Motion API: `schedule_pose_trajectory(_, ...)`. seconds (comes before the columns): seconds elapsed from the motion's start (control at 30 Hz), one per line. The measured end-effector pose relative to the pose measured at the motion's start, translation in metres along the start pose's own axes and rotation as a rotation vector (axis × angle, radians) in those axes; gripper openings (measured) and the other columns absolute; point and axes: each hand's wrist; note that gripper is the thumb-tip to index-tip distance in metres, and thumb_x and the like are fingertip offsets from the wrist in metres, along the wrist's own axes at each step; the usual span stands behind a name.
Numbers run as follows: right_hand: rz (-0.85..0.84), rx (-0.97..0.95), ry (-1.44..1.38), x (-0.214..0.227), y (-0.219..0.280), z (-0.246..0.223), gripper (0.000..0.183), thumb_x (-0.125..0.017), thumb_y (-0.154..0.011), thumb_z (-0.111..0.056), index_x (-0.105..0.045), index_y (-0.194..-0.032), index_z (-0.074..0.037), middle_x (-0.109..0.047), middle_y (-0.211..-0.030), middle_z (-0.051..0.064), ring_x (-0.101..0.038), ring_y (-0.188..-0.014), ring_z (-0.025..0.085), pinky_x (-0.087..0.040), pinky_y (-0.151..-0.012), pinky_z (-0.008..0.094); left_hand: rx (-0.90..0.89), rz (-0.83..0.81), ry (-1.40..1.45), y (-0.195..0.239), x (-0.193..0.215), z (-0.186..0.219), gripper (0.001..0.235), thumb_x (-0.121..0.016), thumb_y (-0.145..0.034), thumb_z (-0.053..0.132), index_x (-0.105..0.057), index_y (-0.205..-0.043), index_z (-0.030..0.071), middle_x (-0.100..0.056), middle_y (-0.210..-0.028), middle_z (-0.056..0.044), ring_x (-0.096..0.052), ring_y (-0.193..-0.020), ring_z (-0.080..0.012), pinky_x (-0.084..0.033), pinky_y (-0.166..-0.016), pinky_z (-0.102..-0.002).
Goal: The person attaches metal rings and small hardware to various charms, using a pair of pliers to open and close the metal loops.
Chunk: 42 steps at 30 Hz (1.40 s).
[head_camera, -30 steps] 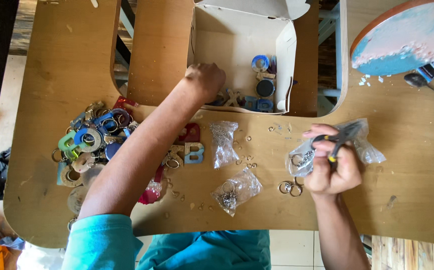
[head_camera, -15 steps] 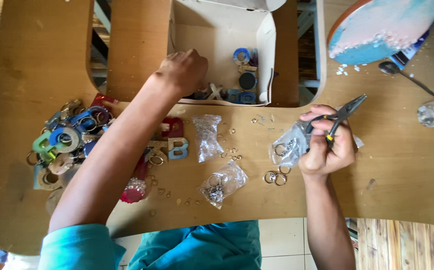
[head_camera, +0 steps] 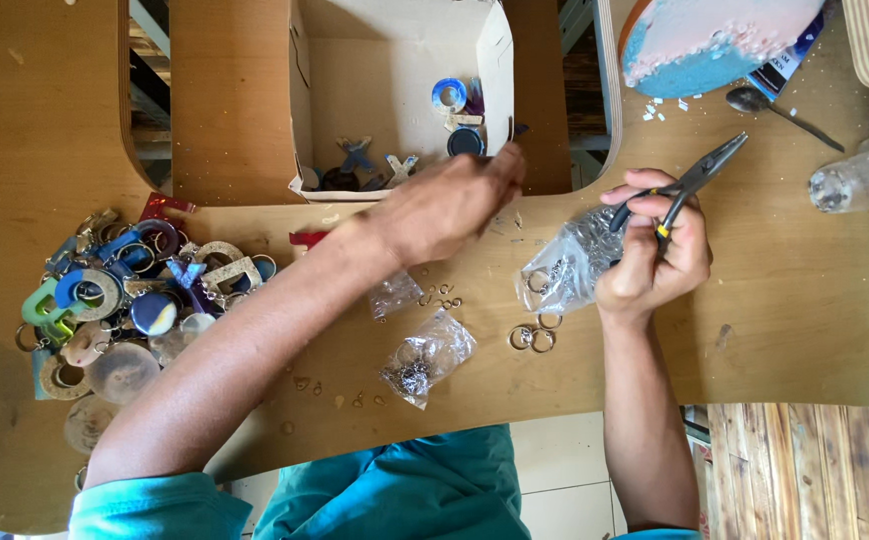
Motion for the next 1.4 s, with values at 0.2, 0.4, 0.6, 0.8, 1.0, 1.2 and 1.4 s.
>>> schedule_pose_trajectory(0.2, 0.021, -0.023, 0.013, -0.002, -0.003, -0.005, 0.008, -0.041, -0.078, 0.01, -0.049, -0.077, 0.009, -0.058, -0.083, 0.026, -0.062, -0.066, 0.032, -0.048, -0.059, 0.035, -0.234, 0.02, 0.068, 0.007, -0.016, 0.014, 0.018, -0.031, -0.09, 0.0, -0.043, -0.101, -0.008, -0.059, -0.067, -0.028, -0.062, -0.05, -0.0352, -0.051, -0.045, -0.043)
schedule_pose_trajectory(0.4, 0.025, -0.016, 0.022, -0.002, -0.003, -0.005, 0.008, -0.042, -0.077, 0.01, -0.049, -0.075, 0.008, -0.059, -0.082, 0.026, -0.062, -0.066, 0.032, -0.046, -0.06, 0.035, -0.212, -0.163, -0.176, 0.007, -0.028, 0.033, 0.012, -0.049, -0.082, 0.002, -0.062, -0.083, 0.003, -0.064, -0.063, -0.012, -0.063, -0.05, -0.0218, -0.053, -0.057, -0.037)
schedule_pose_trajectory(0.6, 0.023, -0.009, 0.015, -0.005, -0.003, -0.006, 0.009, -0.042, -0.076, 0.01, -0.05, -0.074, 0.008, -0.059, -0.081, 0.026, -0.062, -0.065, 0.032, -0.046, -0.06, 0.035, -0.139, -0.256, -0.379, -0.001, -0.089, -0.002, 0.014, -0.055, -0.073, 0.001, -0.065, -0.069, 0.009, -0.063, -0.057, -0.009, -0.062, -0.051, -0.0185, -0.05, -0.056, -0.036)
schedule_pose_trajectory(0.8, 0.015, 0.01, -0.008, -0.004, -0.003, -0.004, 0.008, -0.043, -0.077, 0.01, -0.05, -0.074, 0.008, -0.059, -0.08, 0.027, -0.062, -0.063, 0.031, -0.047, -0.06, 0.036, -0.052, -0.246, -0.437, -0.016, -0.088, 0.017, 0.015, -0.055, -0.075, 0.004, -0.068, -0.071, 0.011, -0.067, -0.065, -0.008, -0.066, -0.065, -0.0226, -0.05, -0.06, -0.039)
schedule_pose_trajectory(1.0, 0.001, 0.01, -0.019, -0.005, -0.005, -0.009, 0.008, -0.043, -0.078, 0.011, -0.05, -0.074, 0.009, -0.059, -0.081, 0.027, -0.062, -0.063, 0.031, -0.048, -0.06, 0.035, -0.049, -0.176, -0.622, -0.016, -0.108, 0.02, 0.024, -0.05, -0.072, 0.003, -0.068, -0.067, 0.018, -0.067, -0.064, -0.003, -0.067, -0.064, -0.0208, -0.05, -0.055, -0.038)
schedule_pose_trajectory(1.2, -0.009, 0.001, -0.022, -0.006, -0.003, -0.009, 0.008, -0.044, -0.077, 0.01, -0.051, -0.075, 0.008, -0.059, -0.084, 0.025, -0.062, -0.064, 0.029, -0.048, -0.06, 0.035, -0.008, -0.17, -0.649, -0.011, -0.101, 0.026, 0.023, -0.051, -0.073, 0.004, -0.07, -0.069, 0.017, -0.068, -0.065, -0.004, -0.067, -0.066, -0.0215, -0.05, -0.057, -0.037)
schedule_pose_trajectory(1.4, -0.027, 0.01, -0.031, -0.006, -0.005, -0.011, 0.008, -0.043, -0.078, 0.011, -0.051, -0.075, 0.009, -0.059, -0.084, 0.025, -0.062, -0.065, 0.03, -0.049, -0.062, 0.035, 0.057, -0.22, -0.501, -0.018, -0.099, 0.018, 0.023, -0.048, -0.076, 0.007, -0.069, -0.069, 0.013, -0.068, -0.067, -0.008, -0.067, -0.068, -0.025, -0.051, -0.061, -0.039)
Point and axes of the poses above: each hand's wrist, its own y-axis away from the middle knuckle, its own x-axis out of the back of the hand, z = x × y
